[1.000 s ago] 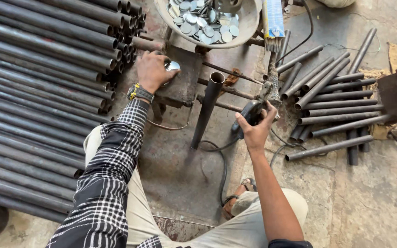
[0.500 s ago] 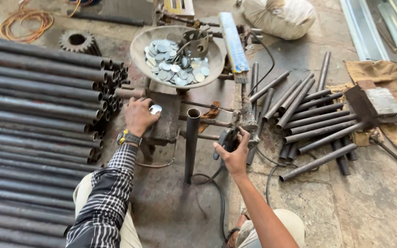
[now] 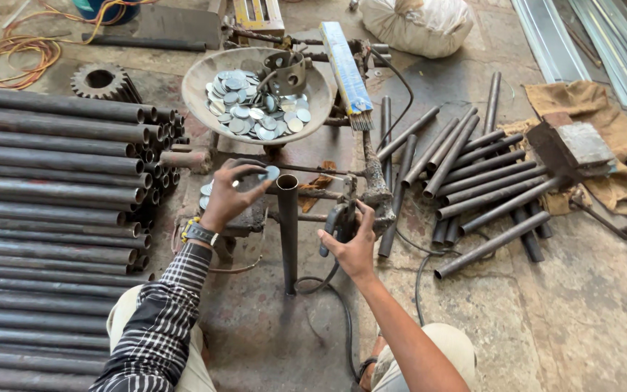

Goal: The person sits on the floor and repeatedly welds circular metal discs onto the ends of metal pipes using a welding torch. They pick up a pipe, place a disc on its end, weld it, and then set the finished pipe aside.

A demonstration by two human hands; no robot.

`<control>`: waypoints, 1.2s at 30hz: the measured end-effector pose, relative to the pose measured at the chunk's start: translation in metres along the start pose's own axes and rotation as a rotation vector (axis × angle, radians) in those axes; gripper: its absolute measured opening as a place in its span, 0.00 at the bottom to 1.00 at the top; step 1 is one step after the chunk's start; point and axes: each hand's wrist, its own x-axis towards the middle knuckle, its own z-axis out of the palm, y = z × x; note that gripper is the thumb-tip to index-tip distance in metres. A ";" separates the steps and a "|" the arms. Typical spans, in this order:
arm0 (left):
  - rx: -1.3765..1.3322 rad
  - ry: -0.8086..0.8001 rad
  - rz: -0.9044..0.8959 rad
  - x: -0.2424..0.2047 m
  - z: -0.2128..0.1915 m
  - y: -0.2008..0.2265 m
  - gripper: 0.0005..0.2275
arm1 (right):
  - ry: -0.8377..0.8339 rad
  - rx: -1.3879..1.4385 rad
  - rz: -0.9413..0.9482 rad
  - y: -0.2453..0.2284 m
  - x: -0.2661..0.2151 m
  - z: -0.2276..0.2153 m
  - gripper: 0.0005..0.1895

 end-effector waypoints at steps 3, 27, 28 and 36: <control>-0.083 -0.031 0.083 -0.005 0.007 0.015 0.11 | -0.018 0.007 -0.008 -0.003 0.000 0.000 0.44; -0.053 -0.145 0.026 0.010 0.020 0.022 0.10 | -0.089 -0.048 -0.069 0.001 -0.005 0.000 0.44; -0.066 -0.151 0.021 0.010 0.019 0.023 0.09 | -0.092 -0.062 -0.043 0.000 -0.005 0.000 0.44; -0.090 -0.168 0.039 0.008 0.015 0.022 0.08 | -0.126 -0.036 -0.091 -0.005 -0.008 0.007 0.44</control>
